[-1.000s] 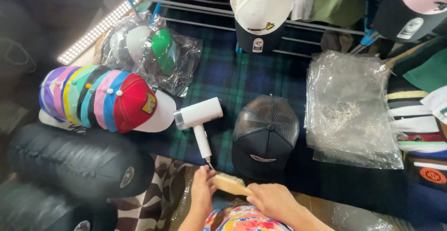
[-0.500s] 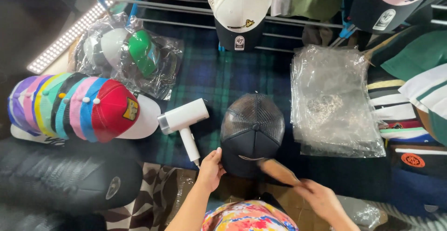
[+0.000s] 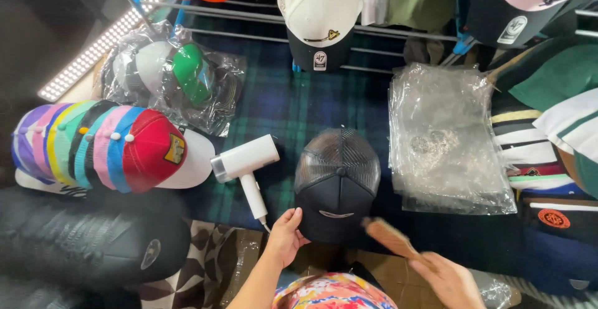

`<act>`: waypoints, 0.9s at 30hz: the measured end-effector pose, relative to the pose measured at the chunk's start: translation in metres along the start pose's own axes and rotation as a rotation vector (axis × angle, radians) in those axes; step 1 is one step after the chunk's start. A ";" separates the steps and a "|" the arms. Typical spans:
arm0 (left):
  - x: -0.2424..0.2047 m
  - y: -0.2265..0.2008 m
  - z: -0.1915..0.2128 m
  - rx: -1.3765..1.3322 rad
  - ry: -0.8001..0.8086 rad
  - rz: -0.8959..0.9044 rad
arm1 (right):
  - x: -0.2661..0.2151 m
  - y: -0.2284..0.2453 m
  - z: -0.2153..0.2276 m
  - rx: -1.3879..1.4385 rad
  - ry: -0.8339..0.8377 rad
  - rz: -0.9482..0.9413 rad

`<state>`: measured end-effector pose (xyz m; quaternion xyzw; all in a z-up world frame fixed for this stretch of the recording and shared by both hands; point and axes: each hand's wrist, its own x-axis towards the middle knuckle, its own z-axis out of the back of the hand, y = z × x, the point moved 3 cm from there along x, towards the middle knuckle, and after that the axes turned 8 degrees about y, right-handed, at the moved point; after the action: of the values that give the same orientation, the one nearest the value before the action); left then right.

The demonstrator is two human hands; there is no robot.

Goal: Cleaning and steaming a baseball cap using a brush and a handheld steamer on a workspace with various hats.

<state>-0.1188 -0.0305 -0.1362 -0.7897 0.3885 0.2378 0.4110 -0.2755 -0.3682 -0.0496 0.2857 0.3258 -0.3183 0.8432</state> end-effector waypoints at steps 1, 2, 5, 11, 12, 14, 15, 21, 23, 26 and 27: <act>0.000 -0.005 -0.002 -0.003 -0.002 -0.006 | 0.012 -0.017 -0.005 -0.003 0.000 0.006; -0.004 -0.007 -0.004 -0.040 0.019 -0.002 | 0.019 -0.032 -0.011 -0.111 -0.039 0.174; 0.005 0.009 0.015 -0.096 0.107 -0.027 | 0.001 0.040 -0.031 -0.209 -0.098 0.533; 0.029 0.029 0.045 -0.101 0.095 -0.048 | 0.040 0.125 -0.046 -0.427 -0.133 0.803; 0.035 0.024 0.045 -0.068 0.131 -0.090 | 0.050 0.123 -0.029 -0.497 -0.056 0.727; 0.036 0.026 0.039 -0.051 0.094 -0.089 | 0.052 0.054 -0.009 -0.445 -0.116 0.576; 0.035 0.027 0.038 -0.033 0.052 -0.084 | 0.054 0.019 0.003 -0.387 -0.171 0.425; 0.028 0.027 0.034 -0.006 0.014 -0.101 | -0.037 0.081 -0.025 -0.126 -0.270 0.627; 0.026 0.023 0.033 0.014 -0.051 -0.097 | -0.036 0.135 -0.034 -0.183 -0.279 0.845; 0.028 0.027 0.033 0.051 -0.083 -0.096 | -0.021 0.164 -0.012 -0.094 -0.256 0.849; 0.029 0.027 0.034 0.073 -0.053 -0.106 | -0.010 0.163 0.001 0.058 -0.228 0.640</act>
<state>-0.1254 -0.0237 -0.1876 -0.7871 0.3437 0.2222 0.4615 -0.1631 -0.2618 0.0029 0.3599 0.1141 -0.0767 0.9228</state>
